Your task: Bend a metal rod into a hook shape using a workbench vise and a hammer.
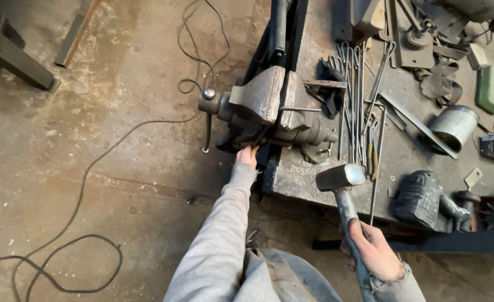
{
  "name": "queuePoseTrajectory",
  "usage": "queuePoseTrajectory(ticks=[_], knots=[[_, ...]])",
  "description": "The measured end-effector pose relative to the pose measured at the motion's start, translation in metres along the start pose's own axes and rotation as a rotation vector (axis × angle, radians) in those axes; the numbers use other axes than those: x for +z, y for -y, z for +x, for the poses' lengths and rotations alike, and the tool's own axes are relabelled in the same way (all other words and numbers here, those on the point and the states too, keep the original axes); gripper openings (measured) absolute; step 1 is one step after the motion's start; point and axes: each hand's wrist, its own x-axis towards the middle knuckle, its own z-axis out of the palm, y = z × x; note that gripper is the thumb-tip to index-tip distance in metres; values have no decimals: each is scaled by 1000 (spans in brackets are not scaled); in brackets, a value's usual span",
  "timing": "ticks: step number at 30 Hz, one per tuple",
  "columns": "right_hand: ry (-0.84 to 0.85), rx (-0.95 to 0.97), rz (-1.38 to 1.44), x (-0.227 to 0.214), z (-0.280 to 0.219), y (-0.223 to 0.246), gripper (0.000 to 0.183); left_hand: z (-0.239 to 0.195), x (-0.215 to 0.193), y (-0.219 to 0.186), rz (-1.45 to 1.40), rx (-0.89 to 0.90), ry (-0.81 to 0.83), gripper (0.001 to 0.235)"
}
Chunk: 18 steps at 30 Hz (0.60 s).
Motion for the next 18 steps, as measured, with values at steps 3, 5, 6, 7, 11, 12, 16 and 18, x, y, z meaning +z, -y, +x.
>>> queuePoseTrajectory(ticks=[3,5,6,7,11,12,16,18], knots=[[92,-55,27,-2,4,0,43,-4,6,8,-24,-37,34,28],[98,-112,-23,-1,6,5,43,-12,20,23,-26,25,-36,31],[101,-115,-26,-1,3,7,43,-17,18,26,-26,25,-41,31],[110,-104,-14,0,2,10,43,-22,17,29,-25,37,-45,35],[121,-92,10,-8,5,-1,45,-16,2,23,-104,-17,66,44],[118,-86,14,-9,6,-5,45,-13,-2,14,-103,-20,73,44],[118,-126,1,-12,9,-8,41,-5,16,22,-68,-137,179,43],[127,-119,9,-10,13,-3,41,5,21,31,-1,-171,203,43]])
